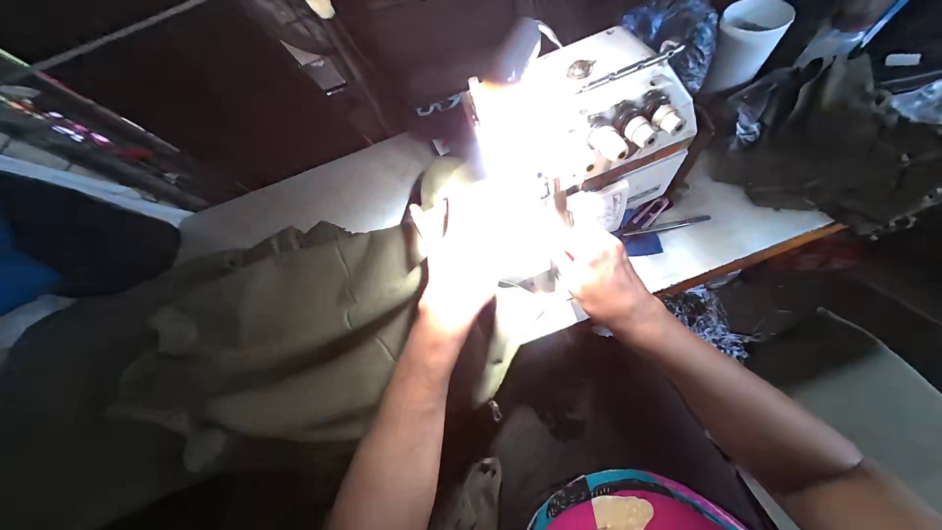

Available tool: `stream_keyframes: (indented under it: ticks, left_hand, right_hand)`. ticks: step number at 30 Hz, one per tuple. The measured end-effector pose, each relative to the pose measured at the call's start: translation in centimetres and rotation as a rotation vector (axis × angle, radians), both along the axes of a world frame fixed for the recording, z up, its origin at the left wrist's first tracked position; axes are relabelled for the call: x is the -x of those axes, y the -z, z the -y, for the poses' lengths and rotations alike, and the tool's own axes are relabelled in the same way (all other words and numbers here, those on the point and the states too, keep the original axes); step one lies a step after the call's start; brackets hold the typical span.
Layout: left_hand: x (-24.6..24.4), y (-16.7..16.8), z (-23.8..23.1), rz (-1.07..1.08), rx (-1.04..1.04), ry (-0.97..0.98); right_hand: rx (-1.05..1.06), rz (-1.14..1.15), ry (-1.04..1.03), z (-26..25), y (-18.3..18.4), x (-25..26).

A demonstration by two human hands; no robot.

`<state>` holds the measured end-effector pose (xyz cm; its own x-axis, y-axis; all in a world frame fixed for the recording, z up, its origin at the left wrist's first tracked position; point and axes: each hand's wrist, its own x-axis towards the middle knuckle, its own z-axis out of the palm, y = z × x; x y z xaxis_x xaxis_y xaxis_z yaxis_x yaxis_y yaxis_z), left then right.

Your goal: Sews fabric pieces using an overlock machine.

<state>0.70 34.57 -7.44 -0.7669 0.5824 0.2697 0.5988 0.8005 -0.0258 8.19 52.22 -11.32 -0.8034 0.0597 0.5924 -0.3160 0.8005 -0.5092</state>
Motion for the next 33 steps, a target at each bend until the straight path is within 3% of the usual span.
stream_keyframes:
  ticks: [3,5,8,10,12,15,19,22,24,26,29,31,33]
  left_hand:
    - [2.7,-1.2,-0.8,-0.02,0.103,-0.08]
    - [0.4,-1.6,-0.2,-0.038,0.151,-0.119]
    - [-6.5,-1.8,-0.8,-0.024,0.243,-0.229]
    - [-9.3,0.6,-3.7,0.013,0.172,-0.054]
    - [-9.0,3.1,-7.1,0.277,0.169,0.068]
    - [-6.5,4.0,-7.4,0.481,0.143,0.181]
    - [-4.8,4.1,-4.0,0.658,-0.389,0.286]
    - [-3.6,4.7,-1.9,0.668,-0.462,0.349]
    - [-4.2,4.0,-0.6,0.598,-0.467,0.307]
    - [-5.5,2.6,0.9,0.526,-0.606,0.308]
    - [-7.1,-0.9,3.8,0.368,-0.812,0.432]
    - [-7.0,-4.6,8.5,0.21,-0.87,0.437]
    - [-6.2,-8.0,15.4,0.104,-0.852,0.36]
  right_hand:
    - [-0.146,0.042,-0.005,0.3,0.0,-1.0]
    - [-0.097,0.041,-0.02,0.4,0.8,-2.4]
    - [0.436,0.276,-0.093,-0.8,1.9,-4.7]
    - [0.954,0.461,-0.205,-1.0,3.2,-4.6]
    - [1.156,0.444,-0.11,-1.0,5.0,-3.5]
    - [1.096,0.315,-0.132,-2.6,4.7,-3.0]
    - [1.076,0.263,-0.276,-3.5,4.3,-5.1]
    - [1.088,0.259,-0.333,-3.9,4.5,-6.4]
    - [1.015,0.231,-0.328,-4.2,4.5,-6.9]
    - [0.864,0.152,-0.366,-4.3,4.6,-7.2]
    - [0.594,0.155,-0.708,-3.6,4.2,-8.0]
    - [0.336,0.265,-0.858,-4.1,3.9,-7.8]
    - [0.177,0.297,-0.715,-5.7,2.2,-7.4]
